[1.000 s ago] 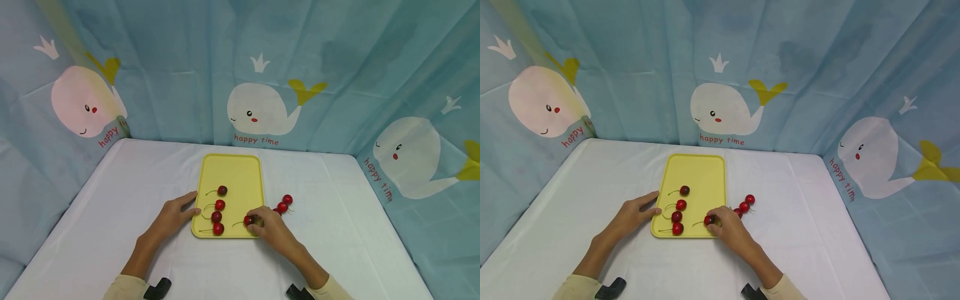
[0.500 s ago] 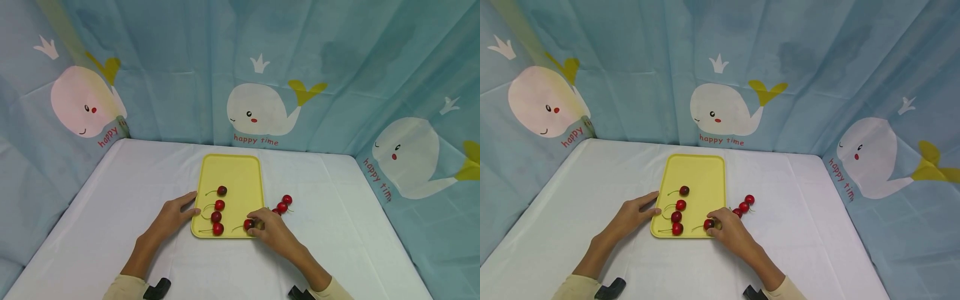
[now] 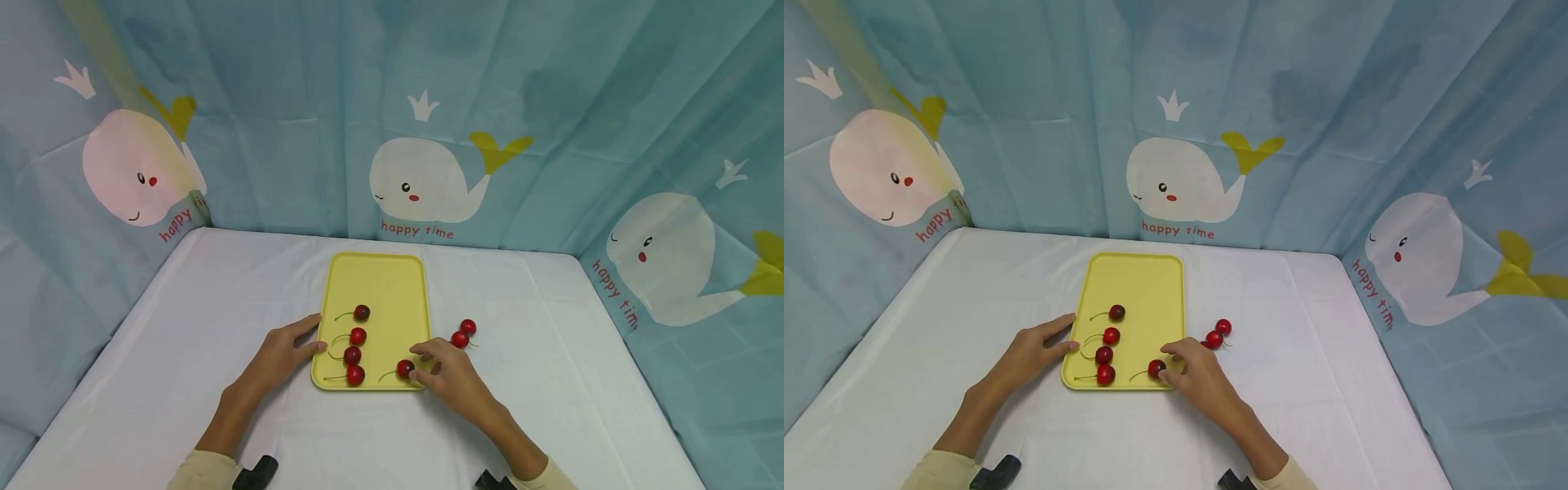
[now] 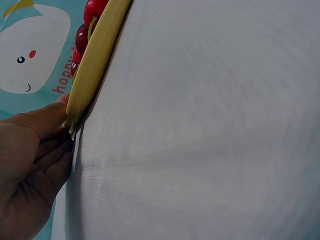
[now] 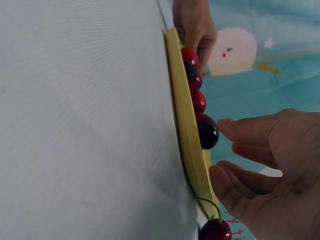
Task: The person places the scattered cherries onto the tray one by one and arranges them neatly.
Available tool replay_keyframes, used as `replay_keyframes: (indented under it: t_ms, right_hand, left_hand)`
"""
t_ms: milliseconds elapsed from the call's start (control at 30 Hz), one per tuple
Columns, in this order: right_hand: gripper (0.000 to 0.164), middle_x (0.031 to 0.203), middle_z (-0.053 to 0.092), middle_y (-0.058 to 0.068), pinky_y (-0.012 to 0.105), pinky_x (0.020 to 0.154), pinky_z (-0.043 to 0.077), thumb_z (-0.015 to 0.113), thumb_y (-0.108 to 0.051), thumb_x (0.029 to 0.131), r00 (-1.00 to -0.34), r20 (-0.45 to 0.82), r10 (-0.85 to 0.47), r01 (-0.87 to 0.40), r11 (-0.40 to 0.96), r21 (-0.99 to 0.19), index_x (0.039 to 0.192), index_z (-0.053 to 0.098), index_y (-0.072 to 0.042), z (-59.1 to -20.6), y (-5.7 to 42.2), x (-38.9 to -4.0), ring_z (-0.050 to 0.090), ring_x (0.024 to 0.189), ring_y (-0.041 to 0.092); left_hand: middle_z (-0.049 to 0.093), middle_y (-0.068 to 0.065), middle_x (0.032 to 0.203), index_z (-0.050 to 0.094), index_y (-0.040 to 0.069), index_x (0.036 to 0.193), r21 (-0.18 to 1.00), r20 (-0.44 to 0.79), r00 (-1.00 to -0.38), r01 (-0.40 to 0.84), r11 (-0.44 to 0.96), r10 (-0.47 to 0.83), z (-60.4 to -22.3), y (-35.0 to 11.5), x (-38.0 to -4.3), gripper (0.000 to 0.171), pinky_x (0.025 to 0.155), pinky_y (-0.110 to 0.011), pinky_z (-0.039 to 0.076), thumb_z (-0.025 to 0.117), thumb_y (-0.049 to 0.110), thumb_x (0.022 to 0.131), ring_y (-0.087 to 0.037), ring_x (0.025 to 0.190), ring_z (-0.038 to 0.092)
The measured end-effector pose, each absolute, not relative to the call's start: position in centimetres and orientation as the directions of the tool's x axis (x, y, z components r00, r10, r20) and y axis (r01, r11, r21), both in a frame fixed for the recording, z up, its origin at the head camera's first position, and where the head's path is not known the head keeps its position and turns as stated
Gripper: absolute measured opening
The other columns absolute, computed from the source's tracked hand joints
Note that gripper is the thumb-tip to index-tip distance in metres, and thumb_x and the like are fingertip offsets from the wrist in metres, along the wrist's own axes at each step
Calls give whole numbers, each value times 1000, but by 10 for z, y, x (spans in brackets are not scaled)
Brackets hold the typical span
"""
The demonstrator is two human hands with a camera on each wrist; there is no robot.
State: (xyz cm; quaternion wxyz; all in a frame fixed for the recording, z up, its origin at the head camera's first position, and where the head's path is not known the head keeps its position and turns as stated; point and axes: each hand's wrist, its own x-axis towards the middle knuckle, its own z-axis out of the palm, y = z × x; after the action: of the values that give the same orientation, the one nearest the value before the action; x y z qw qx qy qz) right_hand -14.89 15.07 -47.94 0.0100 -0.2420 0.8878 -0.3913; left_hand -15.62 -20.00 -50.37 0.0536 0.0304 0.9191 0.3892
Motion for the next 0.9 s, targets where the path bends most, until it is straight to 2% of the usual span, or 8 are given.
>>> replay_keyframes:
  t_ms: [267, 433, 667, 900]
  right_hand:
    - [37, 114, 76, 4, 28, 80, 63, 88, -9, 86, -908, 167, -384, -368, 540, -757, 121, 76, -6, -476, 159, -146, 72, 99, 21]
    - [37, 114, 75, 5, 25, 81, 62, 89, -7, 85, -926, 166, -339, -339, 555, -760, 120, 77, -7, -476, 166, -148, 71, 98, 21]
    - [37, 107, 73, 5, 30, 82, 64, 89, -5, 84, -933, 183, -309, -334, 558, -760, 119, 77, -9, -475, 175, -150, 71, 97, 19]
    - [38, 109, 73, 5, 29, 81, 63, 89, -4, 84, -938, 190, -291, -329, 566, -756, 120, 77, -9, -476, 183, -152, 70, 99, 22]
  left_hand:
    - [46, -14, 165, 45, 9, 161, 723, -60, -993, 29, 690, 105, -504, -200, -155, 74, 124, -59, 36, 77, 32, 99, -40, 156, 37]
    - [47, -15, 163, 47, 6, 160, 741, -20, -992, 67, 668, 122, -503, -200, -155, 72, 124, -58, 37, 77, 30, 99, -40, 154, 39]
    - [47, -14, 163, 47, 7, 160, 740, -19, -993, 65, 670, 117, -502, -200, -155, 72, 124, -58, 37, 77, 31, 99, -39, 154, 39]
    - [47, -14, 163, 47, 7, 160, 735, -18, -993, 66, 674, 117, -502, -200, -154, 73, 124, -58, 37, 78, 31, 99, -40, 154, 39]
